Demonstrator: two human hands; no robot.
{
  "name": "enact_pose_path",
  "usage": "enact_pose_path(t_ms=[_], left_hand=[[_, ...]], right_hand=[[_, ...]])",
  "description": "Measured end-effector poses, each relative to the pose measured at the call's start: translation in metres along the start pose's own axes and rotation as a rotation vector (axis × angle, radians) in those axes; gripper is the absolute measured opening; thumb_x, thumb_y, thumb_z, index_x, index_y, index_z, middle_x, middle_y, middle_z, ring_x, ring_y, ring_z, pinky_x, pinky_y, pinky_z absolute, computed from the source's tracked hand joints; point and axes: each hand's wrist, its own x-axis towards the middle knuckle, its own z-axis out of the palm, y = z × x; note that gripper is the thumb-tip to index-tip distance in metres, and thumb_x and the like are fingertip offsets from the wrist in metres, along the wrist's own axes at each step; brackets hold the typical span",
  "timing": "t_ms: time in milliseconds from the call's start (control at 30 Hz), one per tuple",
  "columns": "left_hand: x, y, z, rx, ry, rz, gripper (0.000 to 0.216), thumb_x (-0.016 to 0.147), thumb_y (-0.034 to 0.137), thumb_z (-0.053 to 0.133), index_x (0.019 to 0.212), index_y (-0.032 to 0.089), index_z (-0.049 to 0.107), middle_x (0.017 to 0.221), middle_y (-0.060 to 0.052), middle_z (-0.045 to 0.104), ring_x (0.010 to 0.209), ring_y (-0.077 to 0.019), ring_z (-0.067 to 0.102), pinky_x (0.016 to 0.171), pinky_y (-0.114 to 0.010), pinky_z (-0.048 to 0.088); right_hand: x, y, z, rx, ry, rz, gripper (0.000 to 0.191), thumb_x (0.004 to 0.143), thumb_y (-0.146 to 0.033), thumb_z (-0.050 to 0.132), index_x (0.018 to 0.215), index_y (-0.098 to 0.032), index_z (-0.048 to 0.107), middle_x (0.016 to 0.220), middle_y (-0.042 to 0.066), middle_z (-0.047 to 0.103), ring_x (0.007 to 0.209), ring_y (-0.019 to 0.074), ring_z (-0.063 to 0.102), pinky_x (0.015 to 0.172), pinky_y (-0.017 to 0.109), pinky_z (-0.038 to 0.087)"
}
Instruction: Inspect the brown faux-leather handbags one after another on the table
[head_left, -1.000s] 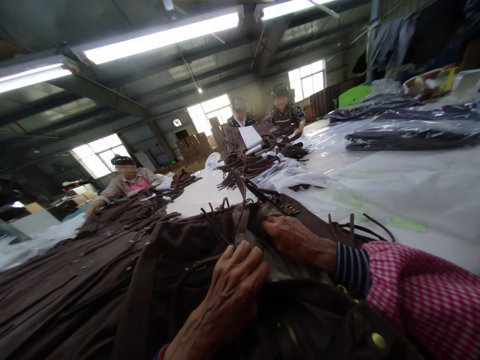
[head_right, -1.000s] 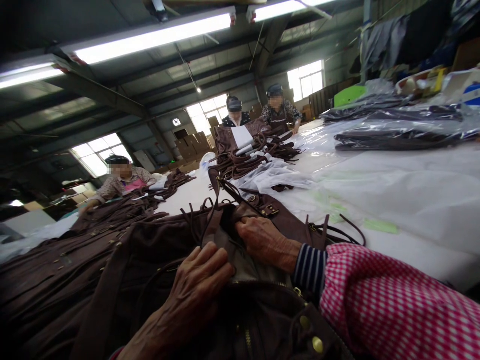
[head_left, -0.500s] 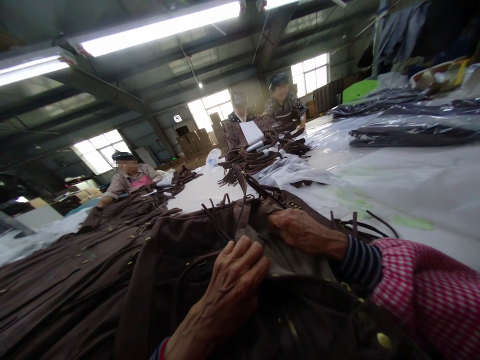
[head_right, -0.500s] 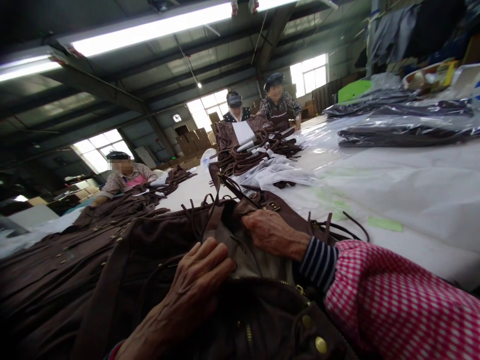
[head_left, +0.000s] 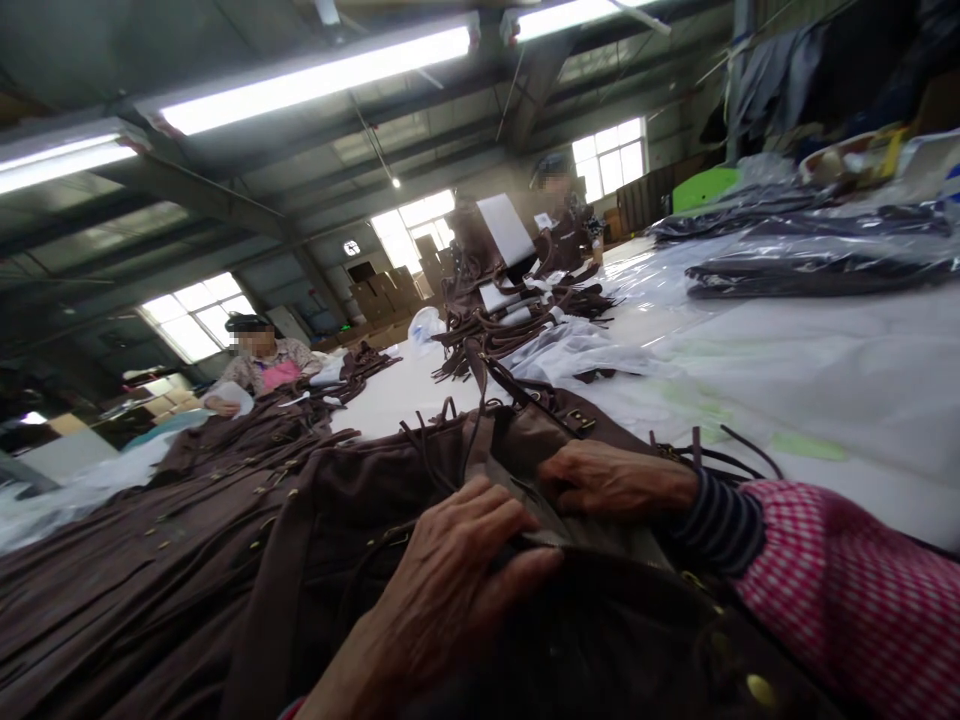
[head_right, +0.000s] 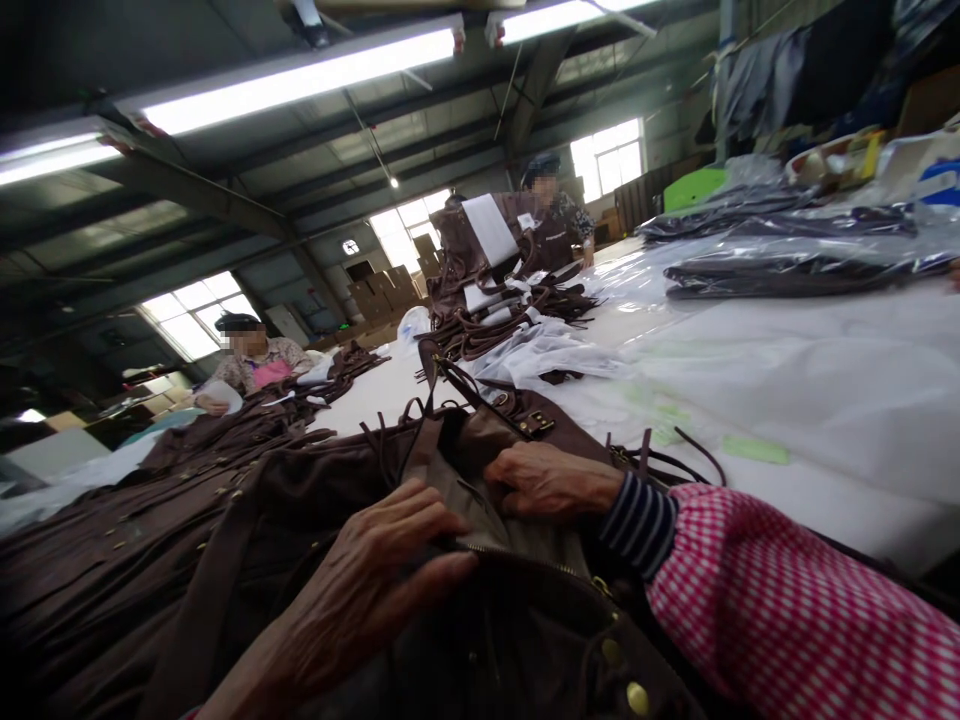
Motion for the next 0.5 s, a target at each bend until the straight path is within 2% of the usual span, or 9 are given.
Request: enact_pose_path(t_ms=[67, 133, 200, 267, 300, 400, 500], left_hand=[[0.013, 0.007, 0.001, 0.163, 0.004, -0.054, 0.028, 0.104, 0.041, 0.046, 0.09, 0.022, 0.062, 0.09, -0.002, 0.065, 0.089, -0.0217, 0.058, 0.079, -0.039, 0.046], [0.025, 0.012, 0.008, 0.376, 0.064, -0.031, 0.025, 0.101, 0.039, 0.05, 0.091, 0.021, 0.064, 0.099, -0.005, 0.067, 0.105, -0.0289, 0.057, 0.093, -0.052, 0.043], [0.033, 0.014, 0.016, 0.519, 0.105, 0.078, 0.019, 0.096, 0.035, 0.057, 0.093, 0.019, 0.066, 0.108, -0.009, 0.067, 0.124, -0.0346, 0.049, 0.11, -0.063, 0.028], [0.039, 0.011, 0.021, 0.561, 0.072, 0.177, 0.016, 0.093, 0.031, 0.058, 0.092, 0.017, 0.066, 0.104, -0.01, 0.067, 0.124, -0.0319, 0.05, 0.119, -0.061, 0.016], [0.041, 0.009, 0.021, 0.554, 0.026, 0.2, 0.016, 0.093, 0.029, 0.057, 0.091, 0.016, 0.066, 0.098, -0.009, 0.067, 0.117, -0.0289, 0.054, 0.12, -0.058, 0.017], [0.046, 0.003, 0.012, 0.452, -0.118, 0.177, 0.019, 0.096, 0.035, 0.054, 0.097, 0.019, 0.063, 0.095, -0.005, 0.064, 0.098, -0.0227, 0.057, 0.112, -0.05, 0.03], [0.049, -0.001, -0.001, 0.325, -0.21, 0.119, 0.033, 0.1, 0.052, 0.047, 0.105, 0.021, 0.06, 0.102, -0.004, 0.063, 0.1, -0.0228, 0.055, 0.1, -0.047, 0.036]], right_hand=[[0.002, 0.004, 0.002, 0.012, 0.03, -0.038, 0.009, 0.079, -0.012, 0.061, 0.075, -0.017, 0.055, 0.071, -0.003, 0.052, 0.066, 0.0119, 0.047, 0.062, 0.026, 0.029], [0.004, 0.008, 0.004, 0.073, 0.052, -0.106, 0.007, 0.078, -0.009, 0.06, 0.075, -0.015, 0.057, 0.071, -0.003, 0.053, 0.065, 0.0115, 0.047, 0.061, 0.026, 0.03], [0.005, 0.012, 0.004, 0.158, 0.058, -0.169, 0.008, 0.077, -0.006, 0.058, 0.076, -0.014, 0.059, 0.071, -0.003, 0.055, 0.063, 0.0104, 0.045, 0.059, 0.024, 0.031], [0.006, 0.015, 0.003, 0.202, 0.058, -0.181, 0.009, 0.076, -0.006, 0.057, 0.072, -0.014, 0.058, 0.068, -0.004, 0.052, 0.06, 0.0094, 0.042, 0.057, 0.024, 0.03], [0.008, 0.017, 0.003, 0.201, 0.063, -0.173, 0.011, 0.076, -0.006, 0.058, 0.068, -0.014, 0.056, 0.065, -0.005, 0.049, 0.059, 0.009, 0.04, 0.056, 0.024, 0.03], [0.013, 0.023, 0.006, 0.181, 0.062, -0.141, 0.013, 0.072, -0.006, 0.059, 0.064, -0.015, 0.053, 0.061, -0.006, 0.046, 0.059, 0.0089, 0.042, 0.054, 0.023, 0.03], [0.017, 0.028, 0.008, 0.183, 0.07, -0.139, 0.011, 0.071, -0.005, 0.058, 0.066, -0.014, 0.056, 0.062, -0.006, 0.048, 0.06, 0.0096, 0.046, 0.056, 0.022, 0.032]])
